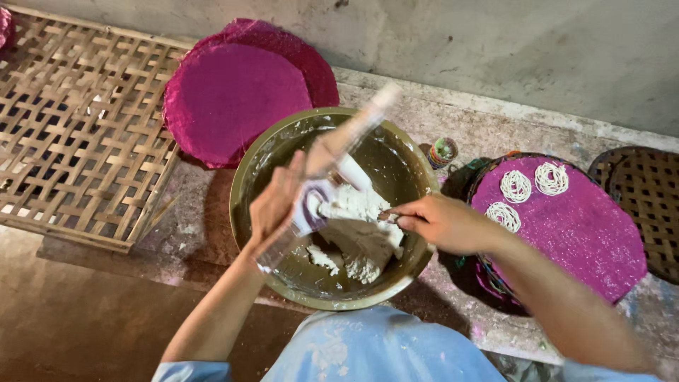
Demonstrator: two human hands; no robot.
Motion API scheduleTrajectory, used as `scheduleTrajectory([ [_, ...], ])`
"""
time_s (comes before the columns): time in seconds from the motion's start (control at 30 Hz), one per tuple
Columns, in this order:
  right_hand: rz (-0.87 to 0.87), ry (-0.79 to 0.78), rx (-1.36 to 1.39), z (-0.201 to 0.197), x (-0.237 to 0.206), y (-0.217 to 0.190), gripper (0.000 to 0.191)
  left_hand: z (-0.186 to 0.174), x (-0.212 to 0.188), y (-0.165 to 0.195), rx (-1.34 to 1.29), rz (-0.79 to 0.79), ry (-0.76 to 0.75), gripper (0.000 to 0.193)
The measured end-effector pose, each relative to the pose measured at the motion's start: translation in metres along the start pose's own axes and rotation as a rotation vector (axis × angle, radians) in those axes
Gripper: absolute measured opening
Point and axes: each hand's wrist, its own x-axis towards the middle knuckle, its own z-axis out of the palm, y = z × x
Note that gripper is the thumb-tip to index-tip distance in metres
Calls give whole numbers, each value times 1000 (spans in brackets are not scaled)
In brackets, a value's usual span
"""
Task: The person scoops white dough from a large basin into a handheld press, then squeezes the press to extrude noodle strands in circular nests onto a round pink tray. They repeat this for several nests, add small colored items beside the nests, and stack finished trays with woven bamboo lids.
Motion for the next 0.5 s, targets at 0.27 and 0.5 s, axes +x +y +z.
scheduleTrajectory([
  [0.27,-420,326,-776,50,11,-43,12,27,-23,26,-800,128,-68,63],
  [0.5,-167,209,-713,-37,-52,-75,24,-5,-19,-12,-482,196,-17,66],
])
